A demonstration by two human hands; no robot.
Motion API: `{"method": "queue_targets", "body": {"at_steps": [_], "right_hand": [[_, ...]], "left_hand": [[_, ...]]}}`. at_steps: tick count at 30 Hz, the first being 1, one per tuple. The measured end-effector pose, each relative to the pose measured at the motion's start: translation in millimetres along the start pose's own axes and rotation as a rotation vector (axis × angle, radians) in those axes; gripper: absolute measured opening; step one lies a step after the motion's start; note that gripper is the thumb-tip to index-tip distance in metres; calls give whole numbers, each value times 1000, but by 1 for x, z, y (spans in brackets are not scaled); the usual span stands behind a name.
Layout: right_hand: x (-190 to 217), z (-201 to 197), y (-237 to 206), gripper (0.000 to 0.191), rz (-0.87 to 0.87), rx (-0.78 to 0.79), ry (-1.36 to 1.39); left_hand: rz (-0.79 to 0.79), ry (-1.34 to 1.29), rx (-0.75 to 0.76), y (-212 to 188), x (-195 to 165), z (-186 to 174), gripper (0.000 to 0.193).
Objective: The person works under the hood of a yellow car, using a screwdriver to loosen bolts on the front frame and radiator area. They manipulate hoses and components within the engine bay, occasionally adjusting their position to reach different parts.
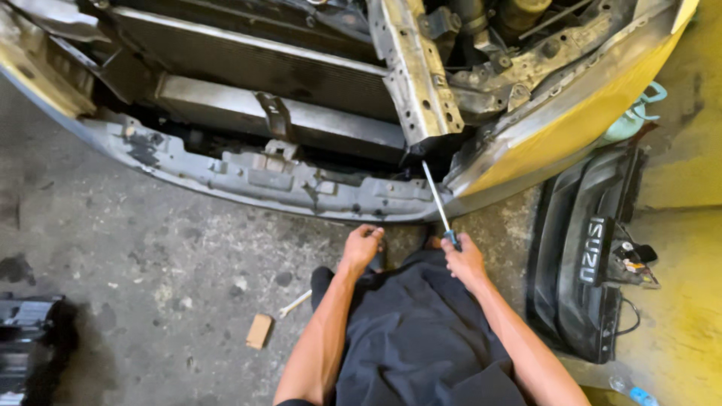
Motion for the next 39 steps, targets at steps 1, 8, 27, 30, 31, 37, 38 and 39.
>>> {"method": "queue_targets", "body": {"at_steps": [1, 8, 27, 30, 31, 37, 38, 39], "right_hand": [[6, 2, 0, 44, 21, -10, 1], [37, 26, 0, 56, 48, -9, 173], [40, 61, 36, 55, -137, -352, -67], [37, 65, 40, 54, -53, -337, -49], [37, 66, 41, 53, -53, -349, -35], [34, 73, 48, 55, -61, -399, -46], [33, 74, 49, 56, -67, -407, -51], [31, 76, 50, 56, -73, -410, -55]], "left_hand": [[-7, -38, -12, 0, 0, -4, 28], [-66, -118, -58, -3, -19, -17, 29], [-80, 277, -82, -10, -14, -21, 33], [-130, 225, -92, -12, -10, -28, 32], [-134, 209, -93, -12, -8, -30, 33], [-135, 162, -151, -12, -2, -42, 31], [-133, 134, -155, -12, -1, -43, 31], [-132, 150, -165, -13, -1, -45, 30]]}}
Point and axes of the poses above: each hand's wrist, its own y-axis towards the middle knuckle, its own z-axis out of the palm, x = y × z, the point moved 1 cm from there along y, towards the middle knuckle, and after that the axes turned 3 degrees about z, right-handed, at the moved point
